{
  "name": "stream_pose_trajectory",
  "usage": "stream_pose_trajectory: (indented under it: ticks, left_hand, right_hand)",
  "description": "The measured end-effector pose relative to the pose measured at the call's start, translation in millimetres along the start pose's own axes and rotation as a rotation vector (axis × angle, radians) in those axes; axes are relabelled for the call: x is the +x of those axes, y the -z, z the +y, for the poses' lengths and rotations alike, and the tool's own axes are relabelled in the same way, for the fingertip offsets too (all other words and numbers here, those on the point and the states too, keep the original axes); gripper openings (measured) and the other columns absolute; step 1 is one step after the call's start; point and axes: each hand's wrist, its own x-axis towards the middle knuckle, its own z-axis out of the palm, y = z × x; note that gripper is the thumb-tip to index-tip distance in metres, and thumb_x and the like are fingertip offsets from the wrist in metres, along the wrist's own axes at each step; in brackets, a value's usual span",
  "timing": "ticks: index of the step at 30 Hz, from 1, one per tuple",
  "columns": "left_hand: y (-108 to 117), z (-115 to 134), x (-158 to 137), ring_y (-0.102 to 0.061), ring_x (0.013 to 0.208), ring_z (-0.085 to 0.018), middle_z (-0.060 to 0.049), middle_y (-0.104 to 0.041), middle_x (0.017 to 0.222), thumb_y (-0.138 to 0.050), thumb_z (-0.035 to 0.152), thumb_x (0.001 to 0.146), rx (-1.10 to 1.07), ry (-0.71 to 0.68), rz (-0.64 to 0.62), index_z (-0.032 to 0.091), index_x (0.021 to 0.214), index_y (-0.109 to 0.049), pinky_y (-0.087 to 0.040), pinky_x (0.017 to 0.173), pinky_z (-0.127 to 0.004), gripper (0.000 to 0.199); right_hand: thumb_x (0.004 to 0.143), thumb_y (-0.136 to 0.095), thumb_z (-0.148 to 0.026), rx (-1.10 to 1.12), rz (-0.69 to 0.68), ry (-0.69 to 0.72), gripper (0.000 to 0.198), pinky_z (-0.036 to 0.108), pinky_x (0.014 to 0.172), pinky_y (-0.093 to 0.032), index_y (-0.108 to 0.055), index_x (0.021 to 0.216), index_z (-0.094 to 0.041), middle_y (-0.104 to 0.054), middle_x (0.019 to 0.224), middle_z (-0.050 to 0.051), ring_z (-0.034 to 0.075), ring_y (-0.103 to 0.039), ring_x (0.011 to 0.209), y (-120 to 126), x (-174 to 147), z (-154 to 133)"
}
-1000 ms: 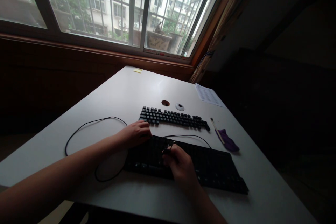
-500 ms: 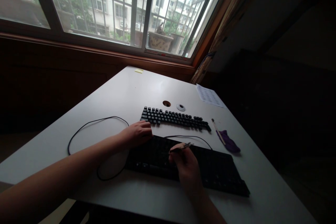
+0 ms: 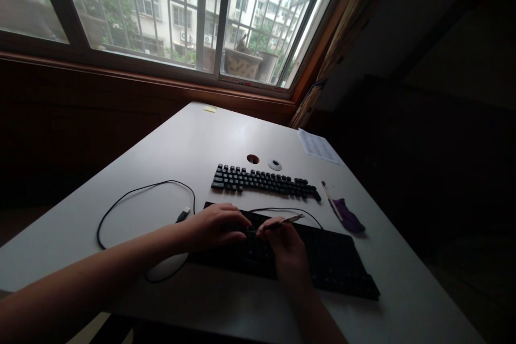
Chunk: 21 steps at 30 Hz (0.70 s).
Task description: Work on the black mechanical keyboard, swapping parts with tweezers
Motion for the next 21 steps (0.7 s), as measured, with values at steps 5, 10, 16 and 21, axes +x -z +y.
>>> stream_pose_trajectory:
  ticks: [5,10,16,21]
  left_hand:
    - [-3.9,2.9,0.6,-0.068,0.090,-0.018,-0.005,-0.074,0.101,-0.068,0.034,0.090,-0.297,0.177,-0.093,0.019,0.114,-0.070,-0.050,0.080,-0.026,0.028]
    - [-3.2,5.0,1.4,-0.066,0.092,-0.019,-0.005,-0.072,0.101,-0.077,0.032,0.081,-0.642,0.409,-0.141,0.017,0.108,-0.070,-0.051,0.080,-0.028,0.031]
    - [-1.2,7.1,1.5,-0.063,0.091,-0.018,-0.005,-0.068,0.099,-0.080,0.030,0.077,-0.709,0.445,-0.179,0.016,0.105,-0.066,-0.051,0.079,-0.029,0.034]
    - [-0.5,7.4,-0.1,-0.063,0.094,-0.017,-0.005,-0.067,0.101,-0.080,0.027,0.079,-0.762,0.429,-0.179,0.015,0.104,-0.059,-0.051,0.081,-0.031,0.035]
  right_hand:
    - [0.092,-0.065,-0.034,0.019,-0.033,0.017,0.012,0.031,0.070,-0.051,-0.065,0.089,-0.022,-0.067,0.081,0.001,0.017,-0.064,0.072,-1.7,-0.3,-7.5]
    - [0.095,-0.060,-0.034,0.070,-0.087,-0.022,0.012,0.031,0.067,-0.051,-0.062,0.091,-0.022,-0.065,0.078,0.001,0.017,-0.063,0.069,-0.6,-2.1,-5.1]
    - [0.095,-0.061,-0.034,0.097,-0.108,-0.022,0.013,0.031,0.066,-0.052,-0.062,0.091,-0.022,-0.065,0.077,0.001,0.016,-0.063,0.068,-1.3,-2.6,-5.0]
    - [0.093,-0.064,-0.036,0.105,-0.084,-0.008,0.015,0.030,0.066,-0.053,-0.064,0.089,-0.022,-0.065,0.082,0.001,0.016,-0.065,0.070,-4.2,-1.4,-8.4]
